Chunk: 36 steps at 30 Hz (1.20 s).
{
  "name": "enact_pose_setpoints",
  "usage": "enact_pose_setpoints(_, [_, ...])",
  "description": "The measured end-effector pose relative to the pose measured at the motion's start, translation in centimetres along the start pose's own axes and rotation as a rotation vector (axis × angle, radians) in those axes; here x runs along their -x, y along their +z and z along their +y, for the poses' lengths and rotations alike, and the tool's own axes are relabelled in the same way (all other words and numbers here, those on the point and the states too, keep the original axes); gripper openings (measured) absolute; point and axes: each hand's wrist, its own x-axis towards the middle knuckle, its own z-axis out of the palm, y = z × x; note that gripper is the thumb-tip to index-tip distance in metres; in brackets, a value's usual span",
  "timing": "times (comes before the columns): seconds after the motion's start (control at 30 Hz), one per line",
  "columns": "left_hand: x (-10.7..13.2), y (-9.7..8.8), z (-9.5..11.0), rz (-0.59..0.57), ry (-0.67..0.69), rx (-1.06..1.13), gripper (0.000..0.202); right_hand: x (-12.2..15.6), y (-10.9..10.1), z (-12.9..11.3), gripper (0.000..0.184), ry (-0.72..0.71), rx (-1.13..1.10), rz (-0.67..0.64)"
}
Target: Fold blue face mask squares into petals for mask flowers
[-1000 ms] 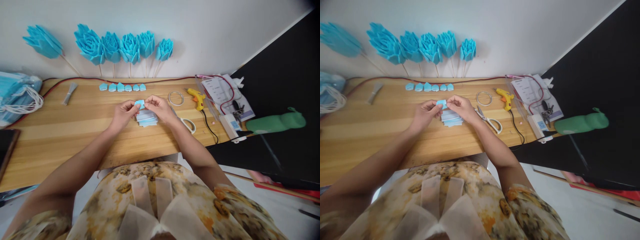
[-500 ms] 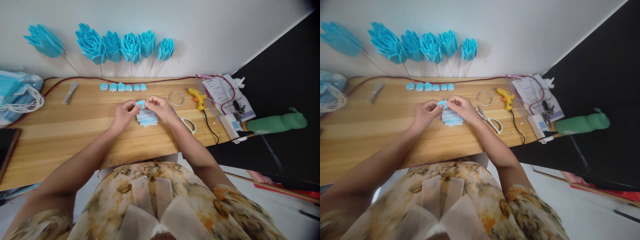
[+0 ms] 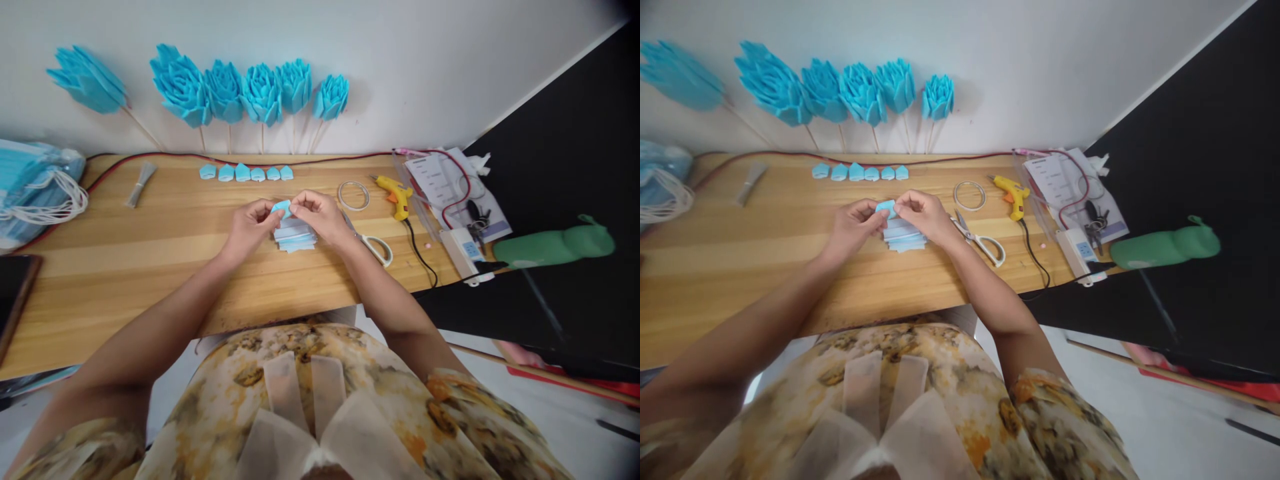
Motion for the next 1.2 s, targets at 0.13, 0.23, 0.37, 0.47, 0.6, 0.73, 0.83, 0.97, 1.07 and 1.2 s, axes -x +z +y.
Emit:
enact_pose_setpoints(0.13, [-0.2, -0.1, -0.2, 0.012, -0.04, 0.064, 0.032, 0.0, 0.1, -0.3, 0.026, -0.008, -0.039, 0.033])
enact_pose_setpoints(0.23, [-0.2, -0.1, -0.2, 0.031, -0.044, 0.101, 0.032, 0.0, 0.1, -0.8, 0.024, -0.035, -0.061, 0.083])
enact_pose_setpoints(0.37, [-0.2, -0.2, -0.1, 0.054, -0.053, 0.087, 0.032, 0.2, 0.0, -1.1, 0.021, -0.074, 0.015, 0.114])
enact_pose_setpoints(0.47, [-0.2, -0.1, -0.1, 0.062, -0.033, 0.059, 0.032, 0.3, -0.1, -1.1, 0.024, -0.082, 0.093, 0.085])
enact_pose_setpoints(0.6, [-0.1, 0.0, -0.1, 0.066, -0.006, 0.031, 0.031, 0.3, 0.0, -1.0, 0.027, -0.055, 0.148, 0.067])
enact_pose_setpoints(0.73, [0.0, 0.0, -0.2, 0.056, 0.017, 0.017, 0.03, 0.3, 0.2, -0.9, 0.026, -0.045, 0.155, 0.064])
enact_pose_setpoints(0.83, [0.0, 0.0, -0.2, 0.036, 0.025, -0.011, 0.03, 0.3, 0.2, -0.8, 0.022, -0.051, 0.168, 0.075])
enact_pose_setpoints(0.97, [0.0, 0.0, -0.3, 0.039, 0.028, -0.029, 0.031, 0.2, 0.1, -0.7, 0.022, -0.059, 0.164, 0.092])
enact_pose_setpoints(1.07, [0.0, 0.1, -0.3, 0.05, 0.024, -0.013, 0.032, 0.2, -0.1, -0.7, 0.024, -0.069, 0.171, 0.102])
enact_pose_setpoints(1.2, [0.0, 0.1, -0.2, 0.059, 0.016, 0.005, 0.03, 0.3, -0.2, -0.8, 0.024, -0.067, 0.165, 0.077])
